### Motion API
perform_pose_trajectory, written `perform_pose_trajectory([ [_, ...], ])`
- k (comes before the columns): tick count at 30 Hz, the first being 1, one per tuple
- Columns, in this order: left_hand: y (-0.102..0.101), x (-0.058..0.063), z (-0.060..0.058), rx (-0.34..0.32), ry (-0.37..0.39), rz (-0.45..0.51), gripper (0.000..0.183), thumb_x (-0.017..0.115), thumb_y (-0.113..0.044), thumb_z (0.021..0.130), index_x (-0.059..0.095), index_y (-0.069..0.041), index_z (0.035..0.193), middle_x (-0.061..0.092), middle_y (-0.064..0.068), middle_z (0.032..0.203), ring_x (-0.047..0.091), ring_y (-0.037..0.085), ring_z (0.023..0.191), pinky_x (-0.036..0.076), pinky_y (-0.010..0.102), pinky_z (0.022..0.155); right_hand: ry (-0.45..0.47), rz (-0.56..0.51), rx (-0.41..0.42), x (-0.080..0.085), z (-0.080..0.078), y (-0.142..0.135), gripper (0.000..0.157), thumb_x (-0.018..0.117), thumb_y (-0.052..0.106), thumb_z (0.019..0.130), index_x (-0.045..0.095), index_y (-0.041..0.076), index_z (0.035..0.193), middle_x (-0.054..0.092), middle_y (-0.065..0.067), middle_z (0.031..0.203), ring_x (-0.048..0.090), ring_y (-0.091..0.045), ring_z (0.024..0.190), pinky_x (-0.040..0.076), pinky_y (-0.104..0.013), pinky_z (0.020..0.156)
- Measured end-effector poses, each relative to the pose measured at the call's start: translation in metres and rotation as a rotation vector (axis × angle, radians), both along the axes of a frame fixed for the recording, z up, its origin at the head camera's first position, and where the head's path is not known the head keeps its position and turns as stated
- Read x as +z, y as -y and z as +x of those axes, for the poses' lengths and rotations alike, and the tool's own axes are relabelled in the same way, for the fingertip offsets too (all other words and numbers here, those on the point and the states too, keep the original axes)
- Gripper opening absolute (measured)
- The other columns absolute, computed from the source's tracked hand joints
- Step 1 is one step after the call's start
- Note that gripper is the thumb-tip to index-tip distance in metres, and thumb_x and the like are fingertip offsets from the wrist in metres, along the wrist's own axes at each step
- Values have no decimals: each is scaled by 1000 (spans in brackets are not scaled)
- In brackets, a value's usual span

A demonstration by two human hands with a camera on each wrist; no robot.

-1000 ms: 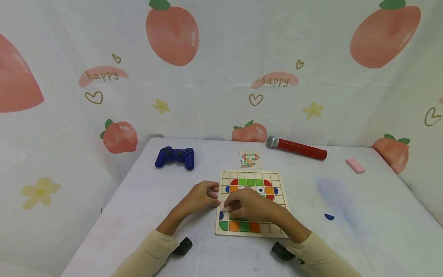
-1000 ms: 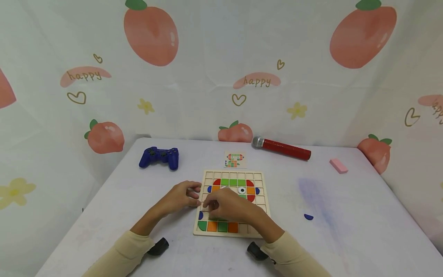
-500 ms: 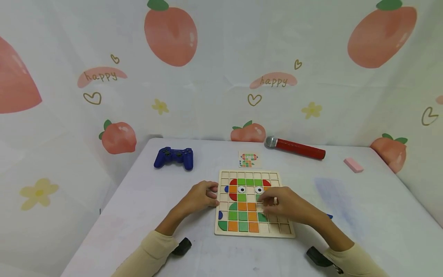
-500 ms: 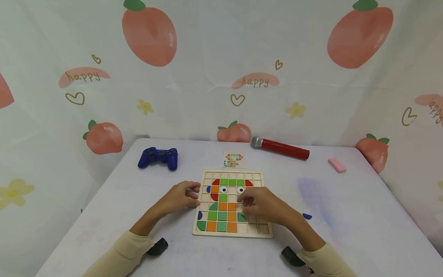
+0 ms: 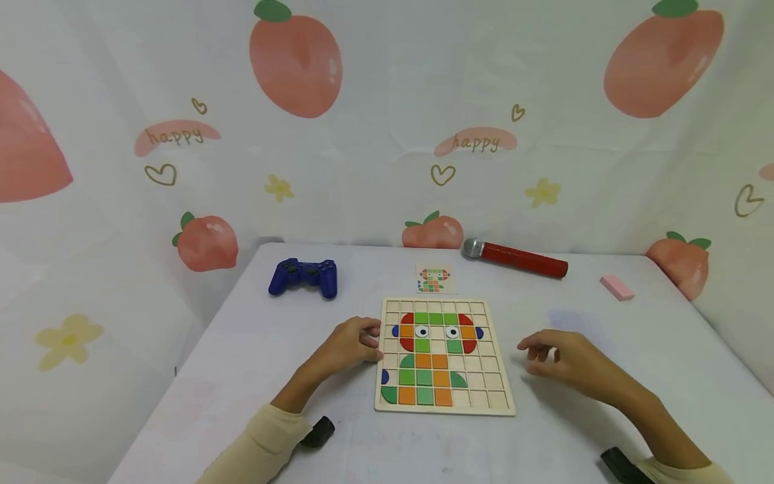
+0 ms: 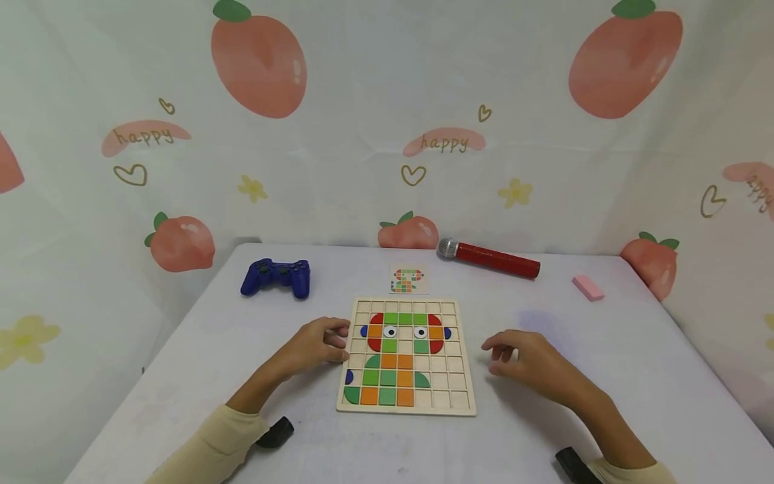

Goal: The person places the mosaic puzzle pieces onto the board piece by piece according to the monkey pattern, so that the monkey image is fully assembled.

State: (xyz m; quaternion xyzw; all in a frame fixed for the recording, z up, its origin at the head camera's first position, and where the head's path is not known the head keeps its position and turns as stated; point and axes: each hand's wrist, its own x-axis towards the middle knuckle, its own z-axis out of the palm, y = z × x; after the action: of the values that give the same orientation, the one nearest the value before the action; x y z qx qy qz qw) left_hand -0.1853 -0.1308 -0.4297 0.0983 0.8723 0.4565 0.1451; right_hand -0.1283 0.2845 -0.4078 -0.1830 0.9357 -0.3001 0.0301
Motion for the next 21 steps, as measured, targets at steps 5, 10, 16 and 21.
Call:
perform_pose_trajectory([
  [5, 0, 1, 1, -5, -3, 1, 62, 86, -4, 85, 62, 2, 143, 68, 7, 123, 68, 18, 105, 61, 36, 92, 9, 10, -52, -4, 9, -25, 28, 86, 17, 88, 78, 12, 114, 67, 14, 89, 57, 0, 83, 51, -24, 71],
  [10, 0, 1, 1, -2, -1, 0, 62, 86, -3, 85, 62, 2, 142, 68, 7, 123, 68, 18, 105, 60, 36, 93, 18, 33, -95, -8, 17, -45, 28, 87, 17, 86, 78, 13, 113, 66, 14, 87, 57, 1, 80, 51, -23, 70],
  [16, -1, 1, 1, 6, 0, -3, 62, 85, -3, 85, 62, 3, 142, 69, 8, 123, 69, 19, 105, 61, 36, 93, 33, 47, -121, -13, 24, -62, 28, 87, 17, 86, 77, 13, 112, 64, 12, 84, 56, 1, 78, 51, -22, 68],
  [21, -1, 2, 2, 7, -1, -6, 61, 85, -3, 86, 62, 2, 142, 69, 7, 122, 68, 18, 104, 60, 36, 93, 69, 51, -127, -14, 25, -69, 30, 87, 20, 87, 76, 12, 113, 63, 9, 83, 55, 0, 76, 50, -22, 66],
])
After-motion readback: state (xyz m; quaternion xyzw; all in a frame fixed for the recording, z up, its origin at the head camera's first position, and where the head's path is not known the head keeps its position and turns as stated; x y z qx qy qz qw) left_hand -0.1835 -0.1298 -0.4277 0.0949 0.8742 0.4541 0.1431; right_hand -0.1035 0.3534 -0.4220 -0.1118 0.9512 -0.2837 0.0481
